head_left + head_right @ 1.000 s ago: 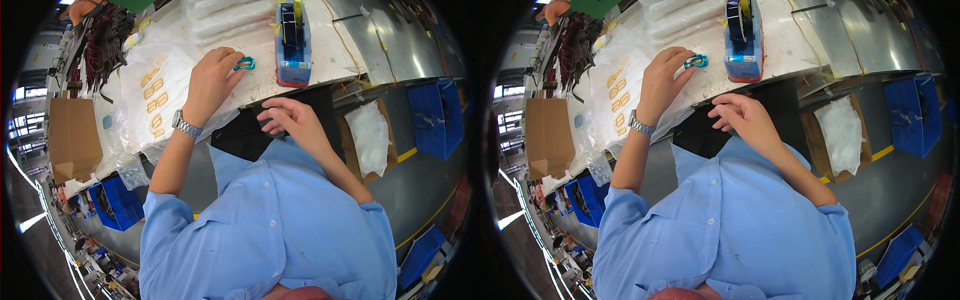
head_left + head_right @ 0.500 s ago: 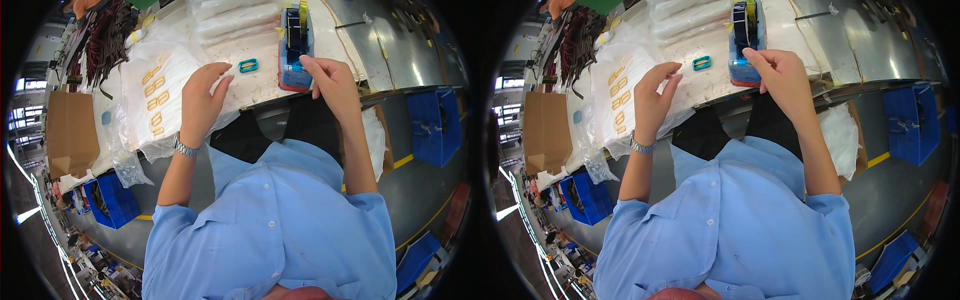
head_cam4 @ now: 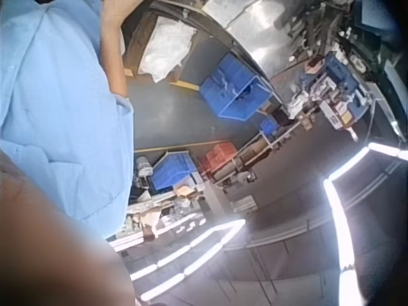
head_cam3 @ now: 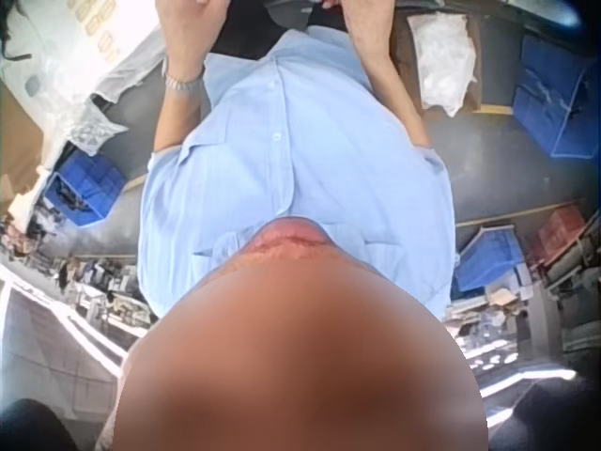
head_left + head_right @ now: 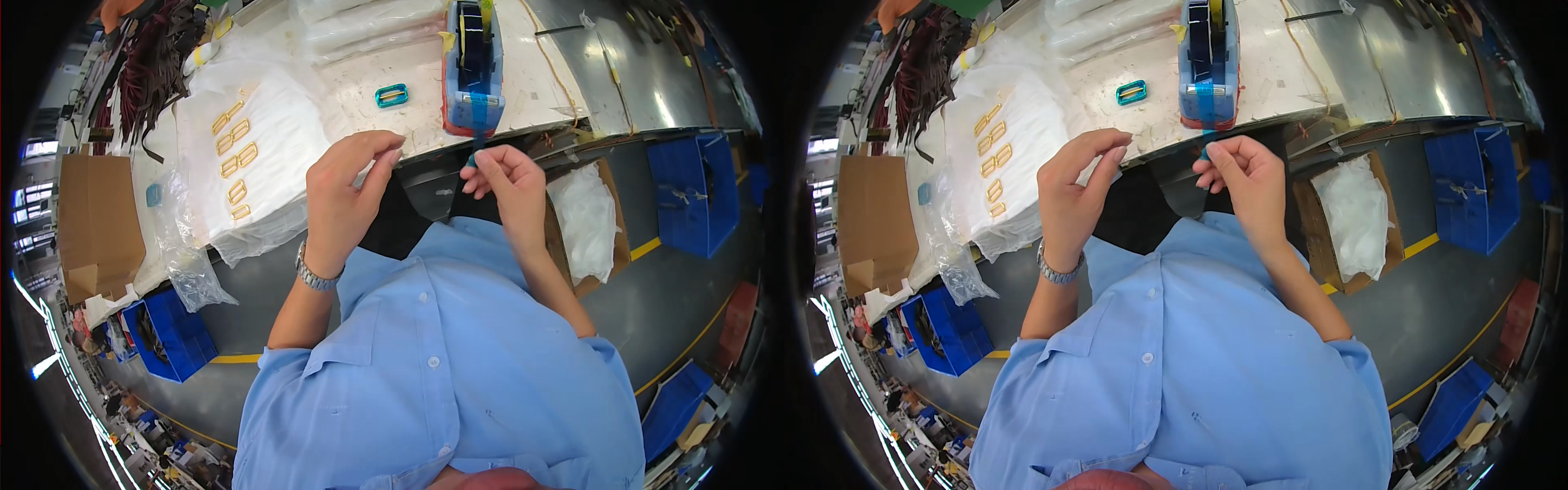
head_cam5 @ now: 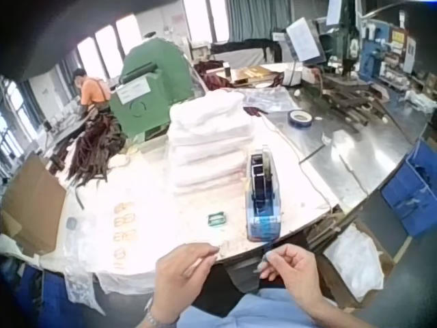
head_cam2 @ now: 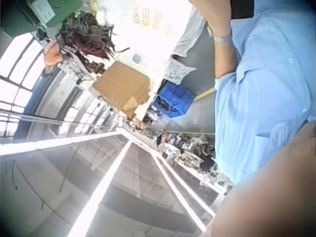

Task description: Putting blue protective tape around metal hardware buckles.

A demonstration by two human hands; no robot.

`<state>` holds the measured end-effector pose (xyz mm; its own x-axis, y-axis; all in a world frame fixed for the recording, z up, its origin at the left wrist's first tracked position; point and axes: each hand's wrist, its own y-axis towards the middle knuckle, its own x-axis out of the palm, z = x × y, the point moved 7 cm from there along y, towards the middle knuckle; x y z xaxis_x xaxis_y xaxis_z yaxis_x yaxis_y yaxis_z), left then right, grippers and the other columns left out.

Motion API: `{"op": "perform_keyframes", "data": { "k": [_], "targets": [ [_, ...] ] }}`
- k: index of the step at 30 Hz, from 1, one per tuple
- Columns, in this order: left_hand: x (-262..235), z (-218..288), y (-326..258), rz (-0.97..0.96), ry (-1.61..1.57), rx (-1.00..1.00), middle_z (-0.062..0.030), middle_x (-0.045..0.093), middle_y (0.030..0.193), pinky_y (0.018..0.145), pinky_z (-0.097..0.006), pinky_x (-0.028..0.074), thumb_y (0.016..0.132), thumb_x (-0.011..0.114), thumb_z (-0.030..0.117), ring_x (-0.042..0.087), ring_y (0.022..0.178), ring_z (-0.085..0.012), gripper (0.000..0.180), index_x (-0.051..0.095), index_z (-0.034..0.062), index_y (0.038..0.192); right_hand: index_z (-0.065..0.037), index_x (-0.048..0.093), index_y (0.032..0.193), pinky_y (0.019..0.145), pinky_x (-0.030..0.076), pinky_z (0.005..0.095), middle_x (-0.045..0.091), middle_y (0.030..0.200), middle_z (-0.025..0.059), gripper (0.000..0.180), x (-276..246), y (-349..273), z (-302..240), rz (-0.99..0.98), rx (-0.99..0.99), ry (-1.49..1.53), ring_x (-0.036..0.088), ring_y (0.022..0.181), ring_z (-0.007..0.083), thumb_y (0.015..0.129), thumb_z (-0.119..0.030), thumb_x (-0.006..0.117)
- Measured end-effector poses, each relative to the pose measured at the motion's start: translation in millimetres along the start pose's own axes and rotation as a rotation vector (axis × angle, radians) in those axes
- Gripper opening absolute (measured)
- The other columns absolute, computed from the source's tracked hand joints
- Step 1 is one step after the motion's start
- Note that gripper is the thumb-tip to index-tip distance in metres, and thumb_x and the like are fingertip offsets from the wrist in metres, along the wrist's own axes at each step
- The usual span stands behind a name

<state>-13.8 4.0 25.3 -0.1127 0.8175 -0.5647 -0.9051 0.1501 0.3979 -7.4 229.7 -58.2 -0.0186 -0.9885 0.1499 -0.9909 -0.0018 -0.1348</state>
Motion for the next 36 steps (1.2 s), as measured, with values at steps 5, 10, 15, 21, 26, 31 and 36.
{"op": "perform_keyframes", "data": {
  "k": [5,10,15,21,26,31,36],
  "targets": [
    [-44.8,-11.3,-7.6,0.069,0.13,-0.055,-0.0087,0.08,0.103,0.085,-0.028,0.057,0.097,0.073,0.001,0.075,0.093,-0.0164,0.013,0.079,0.0001,0.108,0.002,0.069,0.103,0.069,0.054,0.0239,0.077,0.092,0.0101,0.015,10.0,-6.8,6.5,-0.034,-0.015,0.099,0.072,0.078,0.0122,0.107,-0.012,0.065],
    [-142.6,-74.9,-4.5,0.262,0.293,-0.183,-0.0111,0.08,0.098,0.081,-0.029,0.057,0.097,0.073,0.005,0.076,0.088,-0.0182,0.012,0.078,-0.001,0.106,0.005,0.071,0.109,0.07,0.058,0.0264,0.078,0.093,0.0136,0.014,-2.5,-15.6,0.8,0.011,-0.078,0.089,0.074,0.078,0.0152,0.106,-0.008,0.066],
    [-172.4,-123.7,-13.5,0.055,0.63,-0.265,-0.0113,0.078,0.094,0.073,-0.033,0.058,0.094,0.075,0.01,0.074,0.078,-0.0243,0.011,0.078,0.0016,0.101,0.006,0.072,0.117,0.074,0.06,0.0279,0.078,0.092,0.0137,0.019,-1.9,-14.9,3.0,0.022,-0.077,0.061,0.074,0.077,0.0163,0.105,-0.007,0.067],
    [-129.9,-123.7,1.3,-0.206,0.841,-0.047,-0.0092,0.073,0.094,0.083,-0.041,0.054,0.09,0.074,0.008,0.067,0.093,-0.0302,0.007,0.071,0.0049,0.095,0.006,0.072,0.115,0.072,0.06,0.0274,0.079,0.096,0.0148,0.016,-3.9,-16.6,2.7,0.014,-0.071,0.105,0.074,0.079,0.0152,0.105,-0.006,0.067],
    [-140.8,-136.8,2.3,-0.167,0.797,-0.034,-0.0115,0.072,0.09,0.078,-0.04,0.055,0.09,0.073,0.009,0.068,0.085,-0.03,0.009,0.071,0.0035,0.096,0.006,0.067,0.109,0.074,0.06,0.0274,0.078,0.112,0.0186,0.012,6.3,-11.1,-3.1,-0.072,-0.016,0.249,0.076,0.085,0.0159,0.106,-0.005,0.064],
    [-175.6,-171.7,13.6,-0.045,0.298,-0.519,-0.0021,0.074,0.091,0.073,-0.026,0.051,0.097,0.073,0.009,0.064,0.076,-0.0112,0.011,0.074,-0.0013,0.101,0.005,0.066,0.109,0.071,0.062,0.0287,0.078,0.107,0.0198,0.009,9.8,-9.7,-1.3,-0.132,-0.01,0.283,0.077,0.083,0.018,0.105,-0.003,0.065],
    [-90.7,-87.7,29.1,-0.069,-0.584,-0.571,-0.0004,0.071,0.092,0.07,-0.021,0.047,0.103,0.07,0.012,0.061,0.078,-0.0064,0.015,0.072,0.0,0.112,0.006,0.066,0.109,0.07,0.063,0.0295,0.079,0.099,0.0192,0.01,4.3,-13.8,1.4,-0.094,-0.017,0.283,0.077,0.079,0.0187,0.104,-0.003,0.066]
  ]
}}
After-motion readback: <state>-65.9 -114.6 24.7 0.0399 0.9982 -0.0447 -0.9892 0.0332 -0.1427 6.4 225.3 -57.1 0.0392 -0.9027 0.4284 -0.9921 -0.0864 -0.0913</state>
